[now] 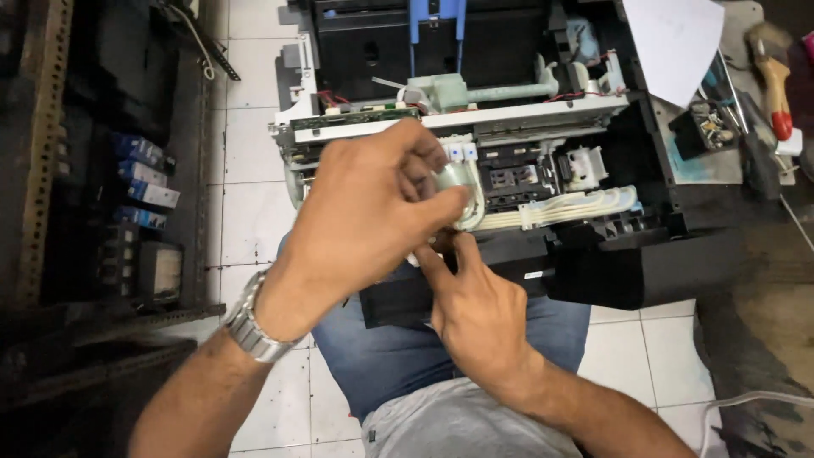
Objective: Cleaning the internal mechanisms of a disassembled printer using a brush and a screwdriver.
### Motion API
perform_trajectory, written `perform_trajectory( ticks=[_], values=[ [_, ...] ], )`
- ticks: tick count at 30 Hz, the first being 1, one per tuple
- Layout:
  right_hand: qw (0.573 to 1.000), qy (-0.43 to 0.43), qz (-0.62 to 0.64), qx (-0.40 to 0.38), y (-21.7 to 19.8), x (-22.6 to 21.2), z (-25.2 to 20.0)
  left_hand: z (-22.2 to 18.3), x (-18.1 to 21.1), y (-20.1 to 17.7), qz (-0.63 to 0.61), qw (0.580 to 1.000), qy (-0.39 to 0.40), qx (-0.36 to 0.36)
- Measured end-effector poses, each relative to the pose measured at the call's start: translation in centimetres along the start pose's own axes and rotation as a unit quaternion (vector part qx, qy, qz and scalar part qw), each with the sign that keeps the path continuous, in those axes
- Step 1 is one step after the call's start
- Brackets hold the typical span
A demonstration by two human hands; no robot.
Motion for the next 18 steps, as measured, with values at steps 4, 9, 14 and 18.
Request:
perform_trajectory(
  ticks=[4, 9, 14, 18],
  values=[
    [0.999, -0.005, -0.048, 0.007, -1.6, 1.5, -0.6, -0.4, -0.3, -0.7, -0.015, 0.996, -0.083, -0.019],
    [0.991, 0.1, -0.09, 0.021, -1.9, 4.4, -2.2, -0.7, -1.4, -0.9, -0.019, 0.999, -0.048, 0.007],
    [0.993, 0.089, -0.08, 0.005, -0.4, 2.4, -1.5, -0.7, -2.5, -0.1, -0.059, 0.997, -0.028, 0.035],
    [0.998, -0.023, -0.066, 0.003, 1.3, -1.9, 0.2, -0.6, -2.4, -0.1, -0.057, 0.998, -0.032, 0.021]
  ],
)
Point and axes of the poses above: each hand's wrist, its own z-axis towards the middle knuckle, its own y-axis out of the palm, x = y × z, the point moved 2 cm from there along z, towards the middle knuckle, and after that the axes turned 4 degrees about -y, right-handed, at the moved point
